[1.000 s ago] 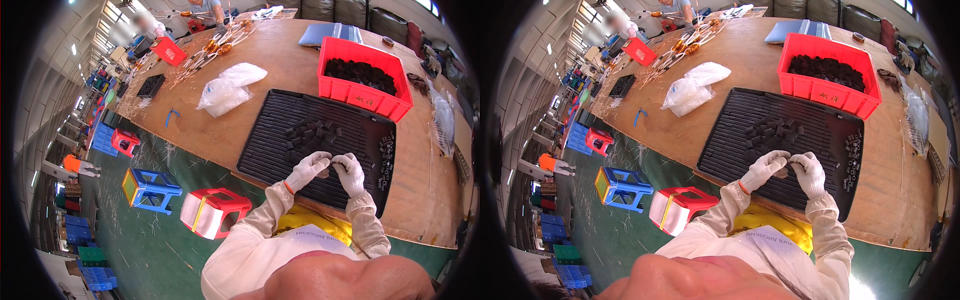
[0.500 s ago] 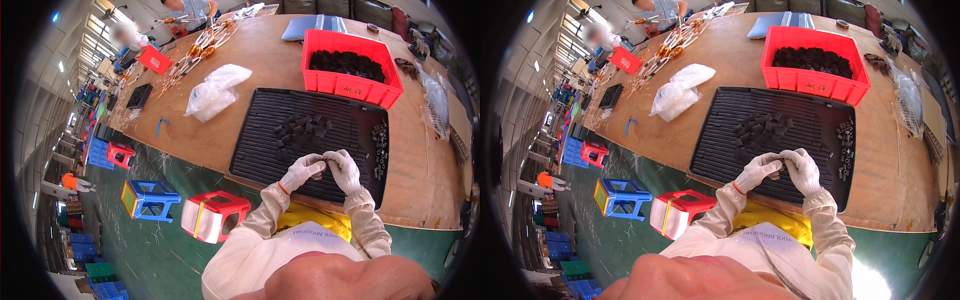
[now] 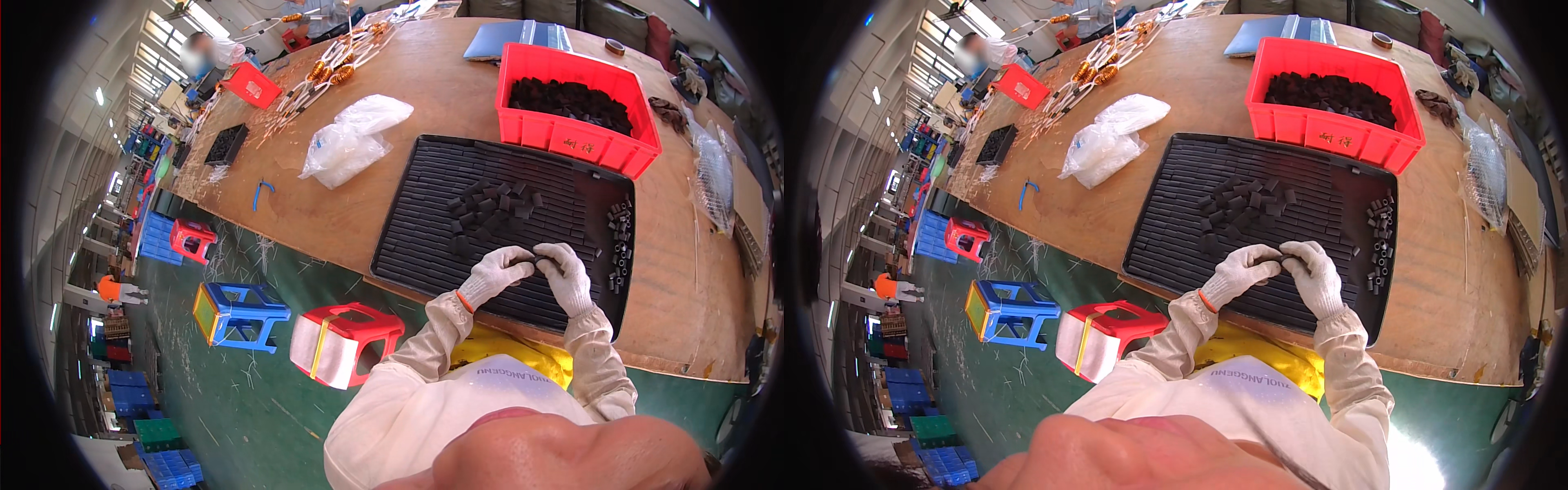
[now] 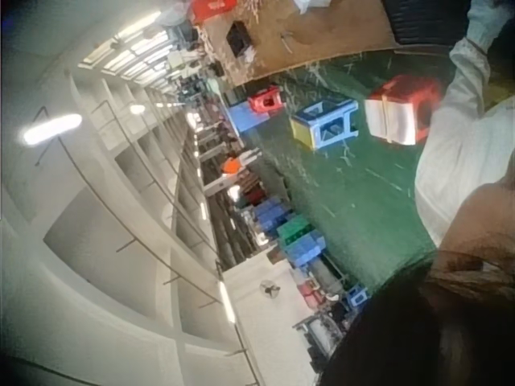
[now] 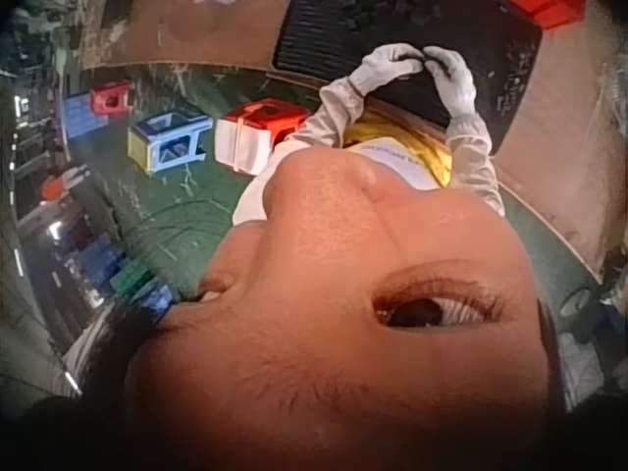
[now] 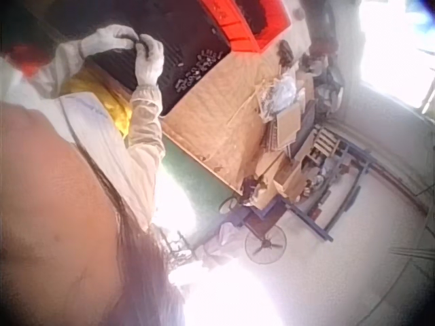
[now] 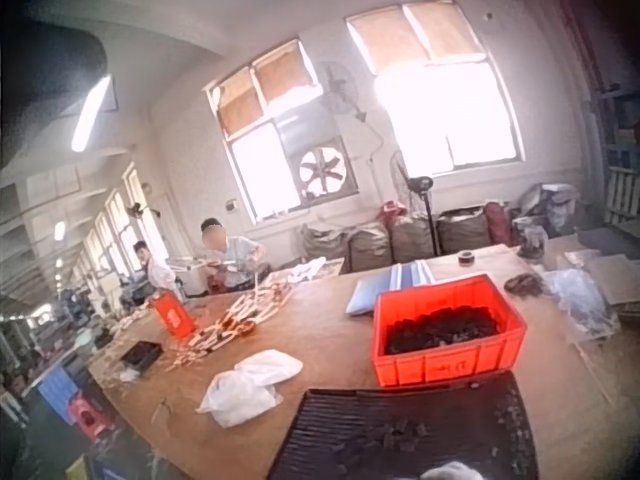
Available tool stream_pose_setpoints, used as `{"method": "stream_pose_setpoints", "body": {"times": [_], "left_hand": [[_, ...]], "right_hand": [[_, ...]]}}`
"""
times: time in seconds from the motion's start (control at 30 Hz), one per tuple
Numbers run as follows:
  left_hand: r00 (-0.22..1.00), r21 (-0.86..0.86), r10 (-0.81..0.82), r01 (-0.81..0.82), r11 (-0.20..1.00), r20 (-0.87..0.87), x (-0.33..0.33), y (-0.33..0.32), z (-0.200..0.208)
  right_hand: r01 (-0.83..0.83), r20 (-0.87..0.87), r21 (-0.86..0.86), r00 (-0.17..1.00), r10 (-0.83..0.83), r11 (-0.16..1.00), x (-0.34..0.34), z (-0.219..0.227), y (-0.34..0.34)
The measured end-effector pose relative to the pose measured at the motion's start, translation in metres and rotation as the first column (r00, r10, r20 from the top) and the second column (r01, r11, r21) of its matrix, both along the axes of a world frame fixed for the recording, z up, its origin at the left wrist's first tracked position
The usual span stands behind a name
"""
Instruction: Sorting small black components on a ribbed tray for inspection.
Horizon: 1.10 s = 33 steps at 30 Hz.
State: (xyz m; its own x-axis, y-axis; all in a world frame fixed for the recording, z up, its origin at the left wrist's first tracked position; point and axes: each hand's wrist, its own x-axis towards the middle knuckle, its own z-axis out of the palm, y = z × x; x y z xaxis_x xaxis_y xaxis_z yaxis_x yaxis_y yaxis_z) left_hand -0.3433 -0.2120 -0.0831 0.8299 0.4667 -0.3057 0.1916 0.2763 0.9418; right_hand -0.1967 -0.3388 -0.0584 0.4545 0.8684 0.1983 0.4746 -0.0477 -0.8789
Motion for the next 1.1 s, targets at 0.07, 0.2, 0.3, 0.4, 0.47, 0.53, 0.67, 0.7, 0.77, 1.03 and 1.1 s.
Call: {"method": "stream_pose_setpoints", "body": {"times": [0.07,0.2,0.3,0.4,0.47,0.53,0.67,0.7,0.77,1.03,1.1], "left_hand": [[1.000,0.016,-0.001,0.001,1.000,-0.028,0.000,-0.003,0.004],[0.998,0.109,-0.032,0.038,0.993,-0.059,0.003,-0.001,0.007],[0.999,0.010,0.010,-0.010,1.000,-0.030,0.004,-0.004,0.001],[0.999,0.033,0.019,-0.018,0.999,-0.032,0.007,-0.005,0.005],[0.997,0.031,0.025,-0.023,0.999,-0.072,0.009,-0.006,0.003],[0.999,0.026,0.007,-0.006,1.000,-0.038,0.010,-0.008,0.003],[0.999,0.108,0.012,-0.008,0.994,-0.038,0.006,-0.013,0.003],[0.999,0.288,0.014,-0.004,0.958,-0.030,0.005,-0.017,0.002],[0.996,0.540,0.011,0.041,0.841,-0.092,0.003,-0.020,0.017],[1.000,0.681,0.017,-0.016,0.732,0.005,0.015,-0.026,0.020],[0.995,0.594,0.056,-0.097,0.799,0.087,0.005,-0.025,0.021]], "right_hand": [[0.021,0.080,-0.005,0.997,-0.020,1.000,0.000,0.001,-0.003],[0.085,0.170,0.011,0.982,-0.085,0.996,-0.006,-0.003,-0.003],[0.182,-0.048,-0.078,0.981,-0.186,0.980,-0.012,-0.003,-0.006],[0.090,0.159,0.088,0.982,-0.103,0.992,-0.007,-0.011,-0.007],[0.085,0.205,0.137,0.972,-0.112,0.987,-0.009,-0.012,-0.009],[0.109,0.231,0.064,0.965,-0.121,0.992,-0.011,-0.011,-0.015],[0.071,0.232,0.044,0.969,-0.079,0.997,-0.009,-0.009,-0.018],[0.084,0.295,0.049,0.951,-0.095,0.995,-0.009,-0.010,-0.020],[-0.008,0.409,0.054,0.913,-0.015,0.999,-0.005,0.001,-0.020],[0.071,0.466,0.093,0.878,-0.107,0.993,0.027,-0.029,-0.025],[0.184,0.410,0.056,0.892,-0.191,0.981,0.043,-0.020,-0.021]]}}
